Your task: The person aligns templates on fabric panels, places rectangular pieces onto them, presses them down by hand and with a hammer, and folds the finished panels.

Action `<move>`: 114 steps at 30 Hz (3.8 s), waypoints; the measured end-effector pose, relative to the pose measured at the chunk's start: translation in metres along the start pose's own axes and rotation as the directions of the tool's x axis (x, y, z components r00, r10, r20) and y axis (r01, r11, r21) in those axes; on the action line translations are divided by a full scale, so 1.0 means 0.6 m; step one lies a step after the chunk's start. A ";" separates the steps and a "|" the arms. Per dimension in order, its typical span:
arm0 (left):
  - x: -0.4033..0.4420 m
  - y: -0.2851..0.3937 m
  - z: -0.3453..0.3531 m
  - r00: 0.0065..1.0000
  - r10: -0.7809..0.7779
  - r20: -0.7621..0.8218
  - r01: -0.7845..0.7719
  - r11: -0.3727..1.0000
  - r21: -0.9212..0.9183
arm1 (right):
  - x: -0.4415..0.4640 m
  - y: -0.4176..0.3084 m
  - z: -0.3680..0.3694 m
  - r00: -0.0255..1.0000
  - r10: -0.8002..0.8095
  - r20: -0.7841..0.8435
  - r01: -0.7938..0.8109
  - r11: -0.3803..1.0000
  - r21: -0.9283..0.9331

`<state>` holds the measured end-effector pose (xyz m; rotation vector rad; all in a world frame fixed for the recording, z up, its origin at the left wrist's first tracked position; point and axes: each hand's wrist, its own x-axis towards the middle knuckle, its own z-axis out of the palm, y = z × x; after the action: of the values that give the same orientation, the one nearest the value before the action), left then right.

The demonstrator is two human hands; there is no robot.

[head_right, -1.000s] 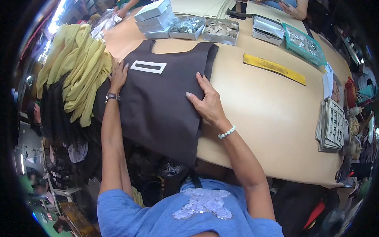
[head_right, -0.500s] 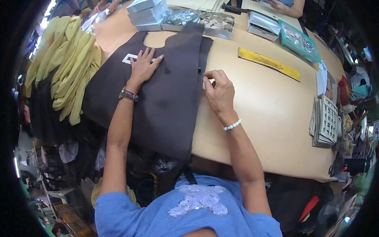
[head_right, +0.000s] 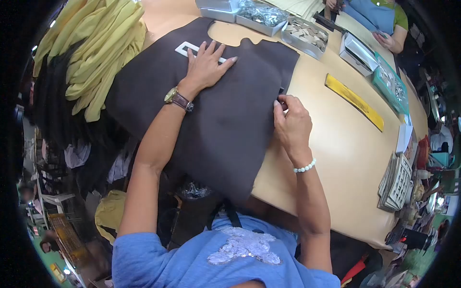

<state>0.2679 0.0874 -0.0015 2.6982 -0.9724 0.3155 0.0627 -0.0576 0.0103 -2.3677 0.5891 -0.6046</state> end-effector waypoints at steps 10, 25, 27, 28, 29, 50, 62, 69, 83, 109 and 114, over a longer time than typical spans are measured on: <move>-0.003 0.007 0.009 0.980 0.061 -0.190 -0.041 0.993 0.112 | 0.012 -0.020 -0.019 0.858 -0.511 0.054 0.513 0.855 -0.071; -0.002 0.009 0.004 0.988 0.062 -0.142 -0.044 0.991 0.126 | 0.023 -0.011 0.016 0.781 -0.618 0.090 0.624 0.779 -0.067; -0.003 0.011 -0.002 0.994 0.050 -0.093 -0.038 0.991 0.127 | 0.031 -0.016 0.028 0.644 -0.748 0.161 0.761 0.649 -0.026; -0.003 0.010 -0.005 0.997 0.043 -0.069 -0.034 0.991 0.130 | 0.033 -0.024 0.033 0.601 -0.769 0.215 0.793 0.607 -0.047; -0.003 0.002 0.007 0.984 0.088 -0.152 -0.072 0.991 0.111 | 0.035 -0.033 0.038 0.556 -0.786 0.269 0.825 0.562 -0.064; 0.002 0.001 0.025 0.969 0.101 -0.227 -0.092 0.994 0.050 | -0.045 -0.199 -0.055 0.439 -0.897 0.053 0.898 0.436 -0.052; -0.001 0.005 0.006 0.990 0.049 -0.134 -0.057 0.997 -0.054 | 0.012 -0.086 0.071 0.682 -0.711 0.170 0.730 0.650 -0.210; 0.003 -0.009 0.001 0.986 0.111 -0.122 -0.121 0.990 -0.071 | -0.087 -0.027 -0.023 0.840 -0.501 0.208 0.542 0.799 -0.260; 0.055 -0.101 0.052 0.980 0.190 0.053 -0.185 0.978 -0.092 | -0.644 0.489 -0.353 0.281 0.441 -0.853 -0.916 0.389 -0.101; -0.213 0.312 -0.172 0.950 0.264 -0.168 -0.292 0.555 -0.779 | -0.559 0.304 -0.526 0.200 0.621 -0.757 0.613 0.524 0.592; -0.329 0.488 -0.114 0.787 0.600 0.142 0.120 0.077 -0.990 | -0.274 0.119 -0.414 0.680 0.241 -0.693 0.340 0.733 0.589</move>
<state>-0.0783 0.0075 0.0550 1.2091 -1.1598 -0.8807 -0.2225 -0.1313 0.0936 -1.3509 0.4881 -1.5552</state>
